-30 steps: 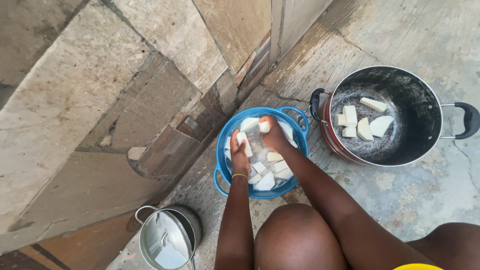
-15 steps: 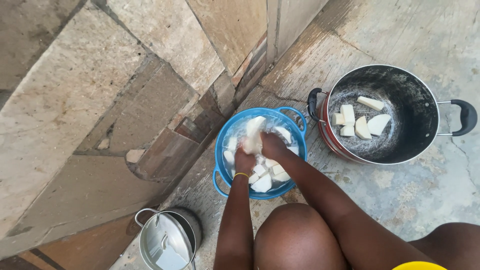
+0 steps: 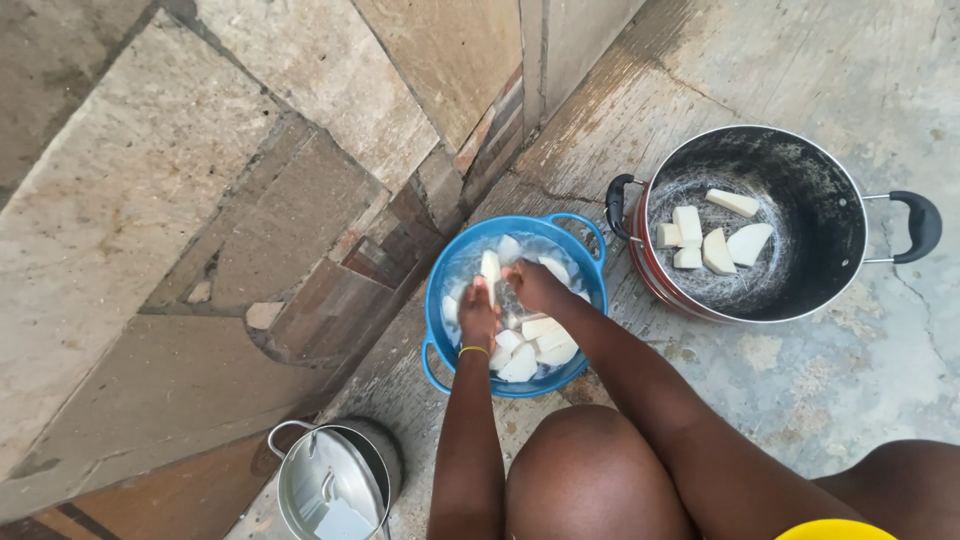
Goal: Washing sliced yams in a bucket of water and transferring them to a cooking pot.
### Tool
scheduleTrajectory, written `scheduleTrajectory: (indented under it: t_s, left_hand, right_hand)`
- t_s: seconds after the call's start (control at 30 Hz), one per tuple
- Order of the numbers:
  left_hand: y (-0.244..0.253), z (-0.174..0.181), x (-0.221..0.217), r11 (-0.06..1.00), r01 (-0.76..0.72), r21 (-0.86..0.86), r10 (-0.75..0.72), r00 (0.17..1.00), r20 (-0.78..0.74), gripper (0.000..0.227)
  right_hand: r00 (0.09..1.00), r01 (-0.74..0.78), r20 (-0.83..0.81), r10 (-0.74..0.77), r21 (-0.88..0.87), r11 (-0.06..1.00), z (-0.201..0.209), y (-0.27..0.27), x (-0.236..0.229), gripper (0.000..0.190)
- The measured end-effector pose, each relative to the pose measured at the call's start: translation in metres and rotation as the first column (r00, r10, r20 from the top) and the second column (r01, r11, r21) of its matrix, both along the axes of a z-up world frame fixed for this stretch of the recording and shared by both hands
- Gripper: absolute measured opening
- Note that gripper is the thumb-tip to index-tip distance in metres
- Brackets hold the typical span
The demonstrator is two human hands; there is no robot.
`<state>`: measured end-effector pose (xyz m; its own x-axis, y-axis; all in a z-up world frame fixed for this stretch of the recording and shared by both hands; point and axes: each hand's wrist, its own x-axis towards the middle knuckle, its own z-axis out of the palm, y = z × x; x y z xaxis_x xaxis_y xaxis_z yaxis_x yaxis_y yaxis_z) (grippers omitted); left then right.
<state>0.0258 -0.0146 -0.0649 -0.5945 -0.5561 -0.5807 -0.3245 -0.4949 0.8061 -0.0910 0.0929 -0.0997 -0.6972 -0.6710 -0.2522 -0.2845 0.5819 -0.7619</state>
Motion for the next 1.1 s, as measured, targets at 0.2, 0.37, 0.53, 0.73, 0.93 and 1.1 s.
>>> scheduleTrajectory:
  t_s: [0.2, 0.37, 0.53, 0.73, 0.93, 1.1]
  left_hand:
    - [0.001, 0.008, 0.001, 0.986, -0.064, 0.151, 0.054, 0.996, 0.07, 0.059]
    - [0.0, 0.002, 0.0, 0.985, -0.036, 0.171, 0.016, 0.993, 0.117, 0.048]
    - [-0.005, -0.022, -0.002, 0.988, 0.027, 0.15, -0.034, 0.998, 0.045, 0.049]
    - [-0.005, -0.007, -0.019, 0.984, 0.075, 0.163, -0.078, 0.997, 0.013, 0.051]
    - [-0.004, 0.016, -0.039, 0.985, 0.057, 0.161, -0.055, 0.998, -0.019, 0.051]
    - [-0.017, 0.02, -0.04, 0.976, -0.041, 0.216, 0.061, 0.995, -0.084, 0.035]
  right_hand:
    - [0.812, 0.236, 0.559, -0.169, -0.049, 0.971, 0.041, -0.003, 0.006, 0.052]
    - [0.683, 0.237, 0.707, -0.184, 0.024, 0.971, 0.064, 0.003, -0.003, 0.077]
    - [0.693, 0.256, 0.666, -0.276, 0.13, 0.958, 0.066, -0.002, -0.006, 0.083]
    - [0.609, 0.328, 0.724, -0.322, 0.14, 0.934, 0.08, -0.007, -0.011, 0.071]
    - [0.662, 0.368, 0.734, -0.152, -0.142, 0.919, 0.076, -0.011, -0.016, 0.057]
    - [0.708, 0.356, 0.694, -0.126, -0.197, 0.913, 0.079, -0.019, -0.026, 0.046]
